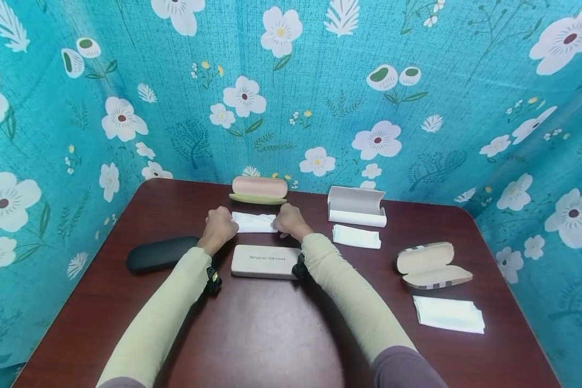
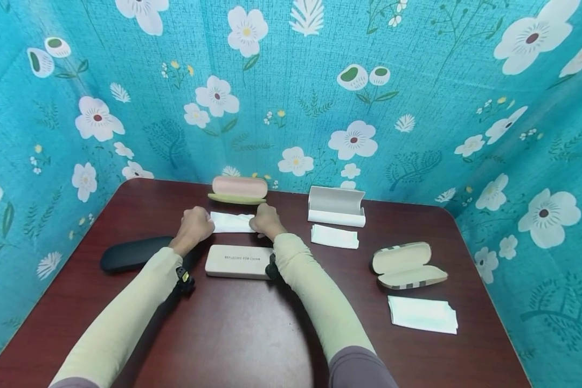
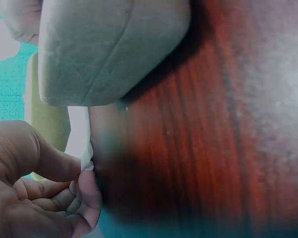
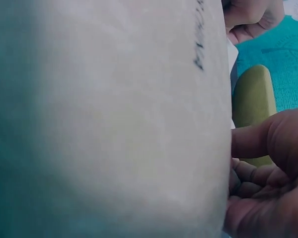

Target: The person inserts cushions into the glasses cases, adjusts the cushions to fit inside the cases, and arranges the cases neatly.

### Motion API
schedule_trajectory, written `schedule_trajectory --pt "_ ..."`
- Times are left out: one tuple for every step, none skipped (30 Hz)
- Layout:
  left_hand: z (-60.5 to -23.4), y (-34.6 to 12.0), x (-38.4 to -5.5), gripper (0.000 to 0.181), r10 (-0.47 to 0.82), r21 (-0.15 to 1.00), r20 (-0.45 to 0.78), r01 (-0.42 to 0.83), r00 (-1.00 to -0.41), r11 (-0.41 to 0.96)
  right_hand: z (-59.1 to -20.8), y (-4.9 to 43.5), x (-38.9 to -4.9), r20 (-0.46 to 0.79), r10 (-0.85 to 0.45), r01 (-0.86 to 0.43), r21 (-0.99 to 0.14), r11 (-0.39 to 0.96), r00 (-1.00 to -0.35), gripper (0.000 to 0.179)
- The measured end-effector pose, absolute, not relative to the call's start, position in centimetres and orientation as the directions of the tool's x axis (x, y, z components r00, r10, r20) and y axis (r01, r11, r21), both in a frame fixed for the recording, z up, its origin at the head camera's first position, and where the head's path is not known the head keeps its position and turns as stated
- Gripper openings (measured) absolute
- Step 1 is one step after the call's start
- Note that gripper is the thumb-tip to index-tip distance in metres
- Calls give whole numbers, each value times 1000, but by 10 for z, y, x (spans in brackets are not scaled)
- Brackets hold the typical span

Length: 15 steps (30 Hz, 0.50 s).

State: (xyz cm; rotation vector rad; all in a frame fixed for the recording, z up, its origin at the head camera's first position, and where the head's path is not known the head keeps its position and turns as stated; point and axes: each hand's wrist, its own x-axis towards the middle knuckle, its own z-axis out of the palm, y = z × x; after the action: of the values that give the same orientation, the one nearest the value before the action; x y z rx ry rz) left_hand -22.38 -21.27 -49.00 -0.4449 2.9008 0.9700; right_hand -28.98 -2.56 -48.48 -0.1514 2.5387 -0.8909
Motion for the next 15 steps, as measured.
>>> schedule_trajectory --pt "-490 -213 -223 37 -256 581 -130 -283 -958 763 -484 -26 -289 -369 -252 31 -614 789 -895 45" --pt "-490 -214 -223 38 -256 579 -119 -277 -959 767 -484 -26 -288 -363 -262 18 -613 790 -894 47" --pt "-491 -215 -222 38 -256 579 -109 -271 -960 769 -483 -26 -288 -355 -271 5 -615 789 -895 49" --pt "-491 -216 -222 38 -256 580 -98 -264 -962 771 -483 -25 -287 -348 -276 -1 -620 784 -896 50" --pt "-491 -216 -221 38 -257 581 -90 -260 -962 771 -482 -25 -287 -340 -279 -4 -627 779 -898 52" --pt "-491 -217 -221 38 -258 581 -83 -257 -963 772 -481 -24 -286 -333 -282 -10 -632 775 -900 53" --pt "-491 -217 -220 39 -261 582 -78 -257 -962 772 -480 -24 -285 -328 -286 -13 -636 772 -900 53" --pt "-490 -217 -219 39 -264 584 -77 -258 -961 769 -480 -23 -285 -323 -289 -16 -642 767 -901 54" --pt "-490 -218 -218 39 -266 587 -78 -260 -961 767 -479 -22 -284 -318 -292 -19 -646 763 -902 54" --pt "-490 -218 -218 39 -270 591 -76 -262 -960 763 -478 -22 -283 -313 -297 -24 -651 759 -902 54" --pt "-490 -218 -217 39 -275 595 -73 -264 -959 759 -478 -21 -282 -307 -304 -32 -655 755 -902 54" --pt "-489 -218 -216 39 -279 600 -69 -263 -958 755 -477 -20 -281 -298 -309 -39 -660 750 -903 53" --pt "-488 -218 -215 38 -281 604 -66 -263 -957 753 -476 -20 -280 -290 -314 -45 -666 744 -904 53" --pt "-487 -218 -213 36 -284 605 -60 -261 -957 752 -475 -19 -280 -281 -317 -49 -673 738 -906 53" --pt "-487 -217 -213 33 -288 608 -53 -259 -956 750 -473 -18 -279 -273 -320 -53 -680 731 -907 53"
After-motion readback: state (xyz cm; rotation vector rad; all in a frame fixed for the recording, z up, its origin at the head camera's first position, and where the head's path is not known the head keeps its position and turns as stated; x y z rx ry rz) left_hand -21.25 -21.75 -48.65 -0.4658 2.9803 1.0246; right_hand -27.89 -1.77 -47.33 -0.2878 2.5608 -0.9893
